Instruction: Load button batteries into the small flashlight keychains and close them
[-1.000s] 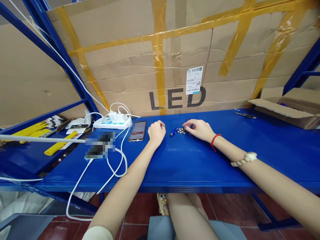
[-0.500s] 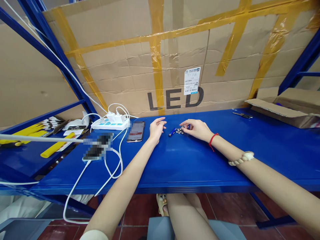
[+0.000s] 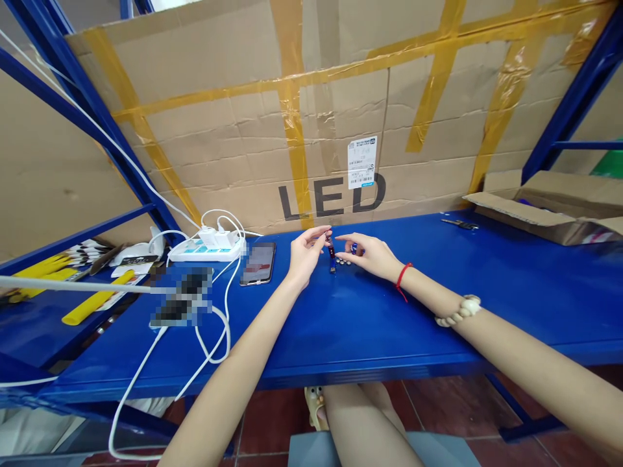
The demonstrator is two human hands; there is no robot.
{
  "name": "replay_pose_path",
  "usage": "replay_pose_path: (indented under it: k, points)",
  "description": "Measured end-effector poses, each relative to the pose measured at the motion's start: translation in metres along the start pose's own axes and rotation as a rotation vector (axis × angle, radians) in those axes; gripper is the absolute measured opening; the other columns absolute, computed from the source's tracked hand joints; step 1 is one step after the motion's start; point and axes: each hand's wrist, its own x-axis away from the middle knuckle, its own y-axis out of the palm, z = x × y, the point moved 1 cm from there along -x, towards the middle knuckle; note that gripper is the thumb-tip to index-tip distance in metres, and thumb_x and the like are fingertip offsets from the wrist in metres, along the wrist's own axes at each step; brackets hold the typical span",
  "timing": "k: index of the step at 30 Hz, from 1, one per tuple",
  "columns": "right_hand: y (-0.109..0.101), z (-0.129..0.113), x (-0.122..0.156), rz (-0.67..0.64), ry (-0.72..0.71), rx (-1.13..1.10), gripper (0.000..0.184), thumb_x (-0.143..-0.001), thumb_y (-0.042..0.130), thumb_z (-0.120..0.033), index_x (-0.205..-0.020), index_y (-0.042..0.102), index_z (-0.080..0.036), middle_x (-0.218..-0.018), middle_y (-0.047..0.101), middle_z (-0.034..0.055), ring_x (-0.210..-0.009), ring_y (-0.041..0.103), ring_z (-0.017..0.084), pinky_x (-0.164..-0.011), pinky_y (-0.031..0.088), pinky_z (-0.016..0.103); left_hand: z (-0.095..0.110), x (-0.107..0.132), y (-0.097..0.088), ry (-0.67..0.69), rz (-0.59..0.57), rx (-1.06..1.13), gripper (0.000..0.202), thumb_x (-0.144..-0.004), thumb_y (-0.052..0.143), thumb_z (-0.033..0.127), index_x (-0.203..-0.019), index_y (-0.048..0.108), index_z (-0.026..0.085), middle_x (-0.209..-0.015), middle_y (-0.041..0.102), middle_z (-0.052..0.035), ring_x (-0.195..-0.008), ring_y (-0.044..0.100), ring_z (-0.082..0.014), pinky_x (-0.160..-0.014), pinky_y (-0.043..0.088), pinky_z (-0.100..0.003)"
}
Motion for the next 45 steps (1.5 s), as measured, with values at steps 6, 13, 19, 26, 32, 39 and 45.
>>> replay_pose_path:
  k: [6, 13, 19, 26, 32, 39, 45]
  points:
    - [0.005, -0.004, 0.0, 0.008, -0.031, -0.079, 0.039, -0.081, 0.048, -0.049, -0.108, 0.057, -0.022, -0.083, 0.062, 0.0011, -0.052, 0.051, 0.009, -0.053, 0.042, 0.022, -0.001, -0.001, 0.002, -0.028, -0.058, 0.104, 0.028, -0.071, 0.063, 0.027, -0.097, 0.064, 0.017, -0.102, 0.066, -0.0083, -0.078, 0.063, -0.0138, -0.065, 0.044, -0.022]
    - [0.007, -0.004, -0.001, 0.121, -0.055, -0.112, 0.028, -0.081, 0.05, -0.042, -0.089, 0.06, -0.017, -0.093, 0.06, 0.0055, -0.049, 0.049, 0.007, -0.055, 0.043, 0.024, -0.001, -0.001, 0.003, -0.068, -0.068, 0.213, 0.031, -0.066, 0.067, 0.025, -0.095, 0.063, 0.015, -0.091, 0.068, -0.0068, -0.072, 0.063, -0.0122, -0.064, 0.043, -0.021]
    - [0.004, -0.004, -0.001, 0.189, -0.031, -0.128, 0.027, -0.084, 0.046, -0.041, -0.099, 0.056, -0.021, -0.091, 0.065, 0.003, -0.047, 0.053, 0.008, -0.052, 0.042, 0.023, 0.003, 0.0, 0.004, -0.094, -0.037, 0.263, 0.031, -0.064, 0.07, 0.027, -0.092, 0.064, 0.014, -0.088, 0.068, -0.0068, -0.071, 0.063, -0.0127, -0.065, 0.043, -0.022]
    - [0.003, -0.002, -0.001, 0.24, -0.016, -0.117, 0.027, -0.088, 0.04, -0.04, -0.106, 0.052, -0.023, -0.094, 0.065, 0.0036, -0.055, 0.058, 0.012, -0.056, 0.044, 0.026, -0.002, 0.001, 0.004, -0.124, -0.024, 0.231, 0.031, -0.063, 0.07, 0.026, -0.092, 0.065, 0.015, -0.091, 0.069, -0.0072, -0.074, 0.063, -0.014, -0.066, 0.043, -0.023]
    - [0.002, -0.003, -0.001, 0.289, -0.043, -0.107, 0.024, -0.09, 0.038, -0.034, -0.104, 0.052, -0.021, -0.095, 0.062, 0.0058, -0.062, 0.056, 0.013, -0.06, 0.044, 0.027, -0.007, 0.003, 0.005, -0.195, -0.05, 0.14, 0.032, -0.07, 0.065, 0.027, -0.099, 0.063, 0.014, -0.097, 0.067, -0.0091, -0.075, 0.062, -0.0132, -0.064, 0.044, -0.023]
    - [0.004, -0.002, -0.002, 0.299, -0.041, -0.203, 0.022, -0.089, 0.04, -0.032, -0.102, 0.053, -0.019, -0.093, 0.059, 0.0063, -0.06, 0.053, 0.013, -0.06, 0.045, 0.029, -0.006, 0.008, 0.012, -0.181, -0.161, 0.016, 0.033, -0.073, 0.059, 0.014, -0.106, 0.06, 0.014, -0.108, 0.064, -0.0099, -0.099, 0.058, -0.0185, -0.08, 0.045, -0.028]
    - [0.007, -0.007, -0.002, 0.194, -0.097, -0.282, 0.023, -0.088, 0.043, -0.031, -0.103, 0.055, -0.019, -0.09, 0.059, 0.0059, -0.064, 0.056, 0.014, -0.056, 0.047, 0.027, -0.01, 0.009, 0.015, -0.094, -0.238, -0.055, 0.027, -0.074, 0.058, 0.016, -0.1, 0.061, 0.01, -0.101, 0.066, -0.0094, -0.094, 0.059, -0.0193, -0.085, 0.043, -0.031]
